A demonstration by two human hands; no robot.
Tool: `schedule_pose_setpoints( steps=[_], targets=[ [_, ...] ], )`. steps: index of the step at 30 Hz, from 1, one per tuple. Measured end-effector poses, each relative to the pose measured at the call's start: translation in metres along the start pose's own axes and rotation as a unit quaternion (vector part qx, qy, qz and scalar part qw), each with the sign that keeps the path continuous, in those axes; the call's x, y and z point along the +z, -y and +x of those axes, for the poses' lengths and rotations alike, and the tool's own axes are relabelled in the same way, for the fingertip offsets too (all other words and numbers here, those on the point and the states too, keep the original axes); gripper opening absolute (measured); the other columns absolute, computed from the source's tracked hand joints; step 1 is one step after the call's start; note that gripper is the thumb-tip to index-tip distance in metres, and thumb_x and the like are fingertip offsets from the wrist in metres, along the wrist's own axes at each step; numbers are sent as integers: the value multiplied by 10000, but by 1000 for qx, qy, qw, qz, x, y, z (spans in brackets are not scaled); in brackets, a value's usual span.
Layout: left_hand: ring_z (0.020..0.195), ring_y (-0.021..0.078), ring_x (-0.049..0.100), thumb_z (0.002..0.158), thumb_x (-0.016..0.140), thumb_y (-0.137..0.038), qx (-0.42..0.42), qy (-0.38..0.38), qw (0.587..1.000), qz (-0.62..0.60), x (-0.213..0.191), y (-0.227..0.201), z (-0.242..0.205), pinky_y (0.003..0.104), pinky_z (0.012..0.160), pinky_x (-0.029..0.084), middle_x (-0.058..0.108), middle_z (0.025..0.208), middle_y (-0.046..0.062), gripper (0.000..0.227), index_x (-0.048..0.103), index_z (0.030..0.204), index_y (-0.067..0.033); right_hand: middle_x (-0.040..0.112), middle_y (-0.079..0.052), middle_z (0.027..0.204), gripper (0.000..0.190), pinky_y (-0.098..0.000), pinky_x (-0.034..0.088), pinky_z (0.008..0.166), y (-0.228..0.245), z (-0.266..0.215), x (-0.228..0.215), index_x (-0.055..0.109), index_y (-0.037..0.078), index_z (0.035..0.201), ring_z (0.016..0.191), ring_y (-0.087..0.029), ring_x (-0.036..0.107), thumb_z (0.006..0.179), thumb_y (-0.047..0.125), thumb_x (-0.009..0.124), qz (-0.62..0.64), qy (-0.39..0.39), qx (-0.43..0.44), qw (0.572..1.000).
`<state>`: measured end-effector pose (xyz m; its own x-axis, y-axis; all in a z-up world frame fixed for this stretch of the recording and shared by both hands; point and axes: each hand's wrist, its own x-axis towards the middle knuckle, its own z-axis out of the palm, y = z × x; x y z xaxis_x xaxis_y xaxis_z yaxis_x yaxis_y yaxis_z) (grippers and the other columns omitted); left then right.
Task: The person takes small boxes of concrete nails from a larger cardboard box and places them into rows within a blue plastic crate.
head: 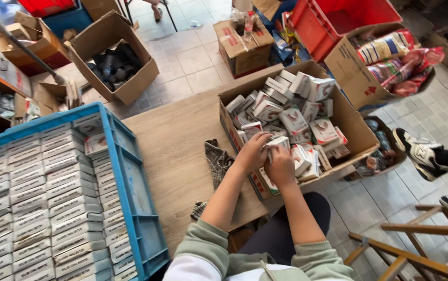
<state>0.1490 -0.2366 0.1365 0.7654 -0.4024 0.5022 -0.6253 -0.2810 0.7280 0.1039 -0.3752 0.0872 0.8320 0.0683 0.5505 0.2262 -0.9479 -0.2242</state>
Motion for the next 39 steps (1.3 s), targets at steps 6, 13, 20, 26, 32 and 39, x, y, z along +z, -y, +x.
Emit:
schedule_pose_setpoints(
  steps=[6, 13, 20, 26, 32, 39],
  targets=[
    [1300, 460, 455, 622, 786, 33, -71, 191, 963, 174, 23, 4, 19, 470, 977, 527, 428, 1409, 250, 822, 431, 1358, -49, 217, -296, 1537, 1187, -587, 323, 1093, 3, 51, -59, 48, 31, 1543, 1409, -429, 304, 714, 370, 825, 49, 362, 334, 869],
    [1448, 408, 259, 798, 685, -98, -90, 387, 867, 301, 32, 11, 29, 622, 1079, 363, 173, 1611, 138, 923, 149, 1549, -78, 313, -247, 1496, 1171, -623, 352, 1047, 6, 50, -55, 78, 4, 1524, 1366, -424, 363, 683, 345, 819, 34, 388, 273, 880],
    [1231, 441, 530, 604, 751, -41, -87, 322, 911, 241, 15, -6, 22, 533, 1004, 506, 356, 1467, 203, 1059, 196, 1505, -7, 237, -111, 1531, 1121, -689, 380, 975, -16, 21, -17, 224, 118, 1517, 1363, -379, 370, 568, 234, 809, 103, 350, 244, 899],
    [1089, 495, 587, 475, 721, -185, -121, 187, 969, 103, -25, -43, 21, 551, 942, 535, 413, 1381, 177, 1012, 376, 1417, -53, 365, -307, 1390, 953, -583, 342, 1092, 20, 36, -103, 351, -79, 1434, 1316, -522, 375, 525, -2, 627, 292, 152, 165, 930],
    [1212, 492, 505, 445, 807, -189, -123, 44, 991, 33, -69, -61, 3, 533, 1039, 443, 494, 1292, 236, 989, 457, 1355, -25, 435, -308, 1281, 849, -510, 458, 1020, 59, 39, -119, 391, -40, 1398, 1186, -503, 510, 602, -146, 666, 421, 51, 166, 890],
    [1174, 481, 475, 468, 870, -179, -211, -148, 965, 47, -125, -2, -126, 511, 1058, 368, 500, 1191, 297, 961, 453, 1291, 89, 658, -21, 928, 385, -324, 540, 819, 130, -35, -26, 683, 137, 1117, 882, -213, 663, 745, 42, 683, 369, 75, 3, 926]
  ],
)
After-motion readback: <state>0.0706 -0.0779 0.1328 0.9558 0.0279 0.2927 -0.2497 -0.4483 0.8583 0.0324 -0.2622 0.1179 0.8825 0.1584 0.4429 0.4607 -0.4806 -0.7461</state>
